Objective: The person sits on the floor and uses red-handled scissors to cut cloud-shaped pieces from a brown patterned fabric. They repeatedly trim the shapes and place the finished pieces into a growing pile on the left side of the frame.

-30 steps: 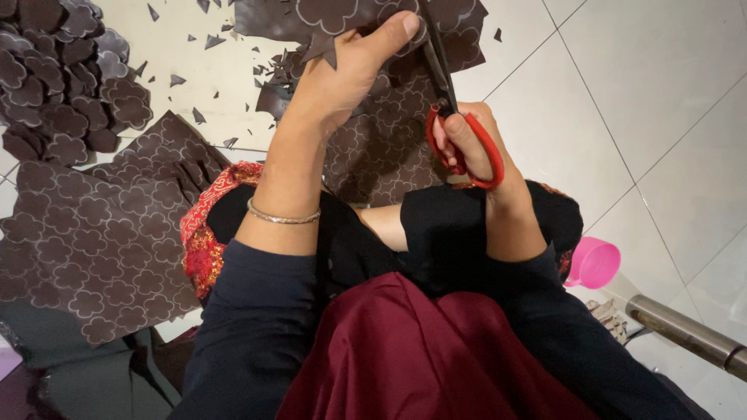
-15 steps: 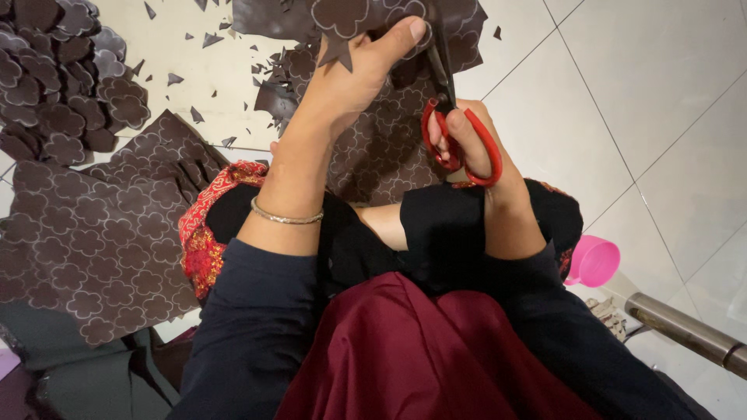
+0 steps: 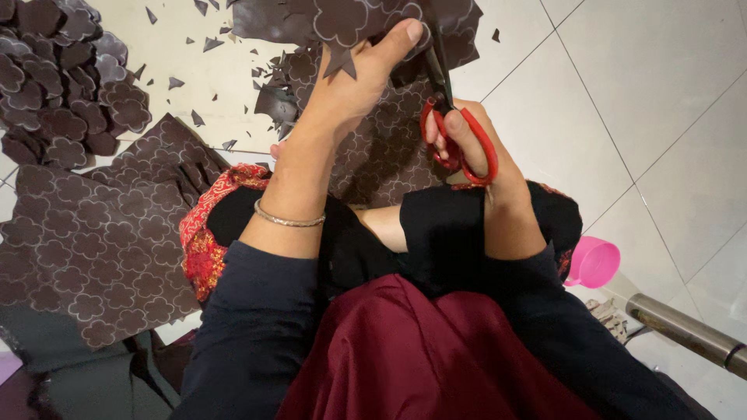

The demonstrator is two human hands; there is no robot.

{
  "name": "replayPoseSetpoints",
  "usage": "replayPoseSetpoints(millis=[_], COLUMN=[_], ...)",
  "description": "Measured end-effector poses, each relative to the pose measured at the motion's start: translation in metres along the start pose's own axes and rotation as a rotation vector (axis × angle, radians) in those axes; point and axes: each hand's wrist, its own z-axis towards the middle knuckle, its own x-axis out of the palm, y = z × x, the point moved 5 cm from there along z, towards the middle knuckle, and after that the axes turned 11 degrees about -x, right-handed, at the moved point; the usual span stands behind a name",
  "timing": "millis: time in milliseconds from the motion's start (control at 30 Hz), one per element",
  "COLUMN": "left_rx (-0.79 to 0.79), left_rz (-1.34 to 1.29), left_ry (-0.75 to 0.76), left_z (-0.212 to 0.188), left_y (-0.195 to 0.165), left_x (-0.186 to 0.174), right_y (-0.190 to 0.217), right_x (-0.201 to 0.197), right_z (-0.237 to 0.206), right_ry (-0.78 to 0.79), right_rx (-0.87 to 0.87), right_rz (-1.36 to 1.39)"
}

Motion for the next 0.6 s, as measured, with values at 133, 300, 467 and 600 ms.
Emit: replayPoseSetpoints(millis=[133,300,467,600], left_rx=[-0.128,-0.129,-0.117,-0.171], left_rz=[0.069,-0.018,-0.016,0.050], left_ry=[-0.035,0.005,0.002,-0.044], left_z=[-0.002,0.000,0.001,-0.001], left_y=[0.005,0.006,0.007,0.008], left_x=[0.000,0.002,0.002,-0.002], right_y=[0.005,0.005,0.004,0.004], right_x=[0.003,0.002,-0.001,0.002], right_z=[0.000,0.005,0.004,0.004], right_ry=[0.005,0.010,-0.012,-0.013], right_rx=[-0.020,-0.087,-0.053,-0.043], right_rz=[0.011,-0.067,-0.088,-0.058])
